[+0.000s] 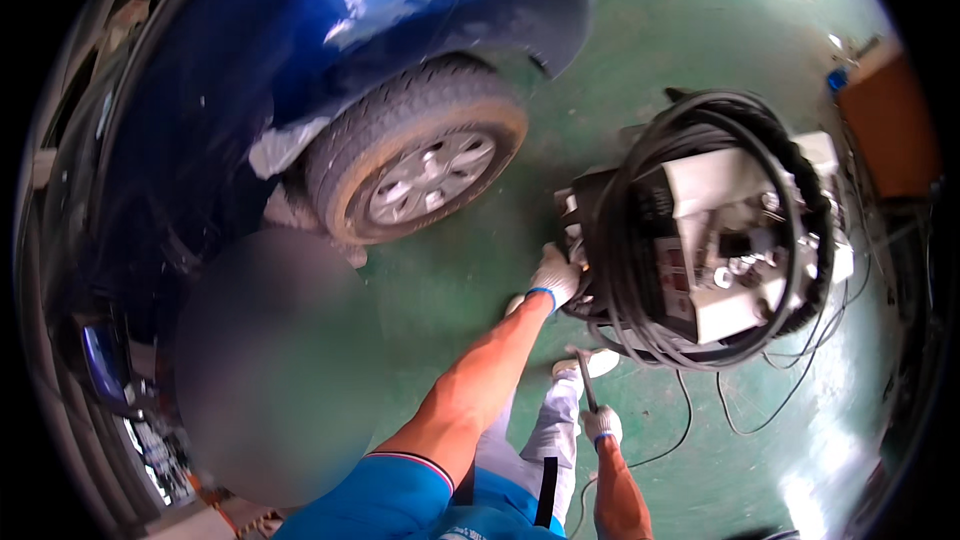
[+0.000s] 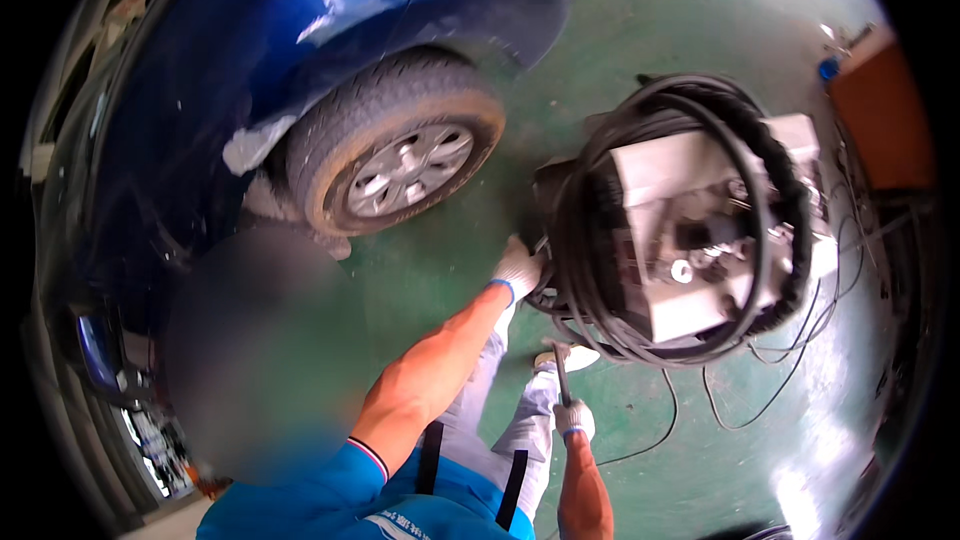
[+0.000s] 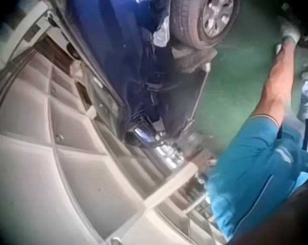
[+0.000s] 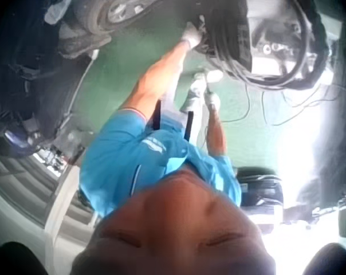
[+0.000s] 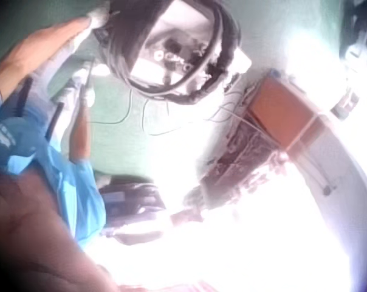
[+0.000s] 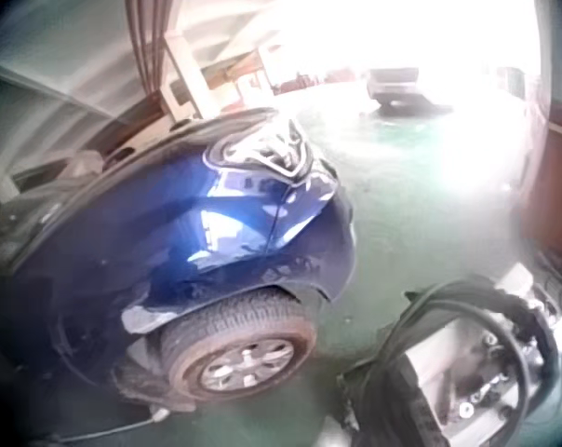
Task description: The person prepares a welding machine and then welds a specific spot on the front fender of a blue car. The person uses a welding torch to apply heat and filler to the metal surface, generating sparks during the process.
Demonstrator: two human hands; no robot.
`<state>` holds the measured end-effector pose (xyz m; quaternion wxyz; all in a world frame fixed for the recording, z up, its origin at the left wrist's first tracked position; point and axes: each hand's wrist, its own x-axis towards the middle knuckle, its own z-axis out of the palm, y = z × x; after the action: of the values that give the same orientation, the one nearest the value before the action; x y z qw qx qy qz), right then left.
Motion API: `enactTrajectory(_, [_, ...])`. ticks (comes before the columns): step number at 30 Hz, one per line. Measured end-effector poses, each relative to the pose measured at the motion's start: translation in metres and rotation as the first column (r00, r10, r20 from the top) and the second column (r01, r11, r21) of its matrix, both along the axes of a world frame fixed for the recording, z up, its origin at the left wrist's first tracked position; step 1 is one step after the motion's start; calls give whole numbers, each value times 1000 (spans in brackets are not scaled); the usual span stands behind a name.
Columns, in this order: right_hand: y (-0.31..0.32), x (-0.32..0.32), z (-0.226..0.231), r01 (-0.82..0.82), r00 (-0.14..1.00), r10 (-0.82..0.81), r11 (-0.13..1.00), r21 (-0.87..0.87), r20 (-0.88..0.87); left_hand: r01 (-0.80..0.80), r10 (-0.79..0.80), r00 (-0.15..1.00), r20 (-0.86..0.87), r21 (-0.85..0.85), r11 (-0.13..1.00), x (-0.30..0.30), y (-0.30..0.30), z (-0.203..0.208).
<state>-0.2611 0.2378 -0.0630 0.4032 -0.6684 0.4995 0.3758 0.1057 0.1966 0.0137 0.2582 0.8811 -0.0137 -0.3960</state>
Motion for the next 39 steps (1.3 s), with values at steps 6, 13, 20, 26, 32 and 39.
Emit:
enactTrajectory(6, [43,93,-97,66,995,-80,979,192,67,-77,78,997,8,-113,991,5,26,-23])
enactTrajectory(13, [54,199,-176,417,892,-379,900,-127,246,31,77,952,296,-345,938,4,16,-40])
enactTrajectory(20, [34,253,-170,924,331,-870,378,64,367,110,0,957,290,-361,926,20,25,-36])
enactTrajectory(26, [97,149,-140,851,111,-863,339,401,493,320,-241,908,344,-197,927,8,17,-26])
enactTrajectory(32, [78,104,54,815,533,-827,559,154,177,354,-355,935,11,-122,927,58,32,-29])
enactTrajectory(39, [36,-10,127,998,7,-914,32,55,406,510,-484,860,161,-247,824,65,110,-15])
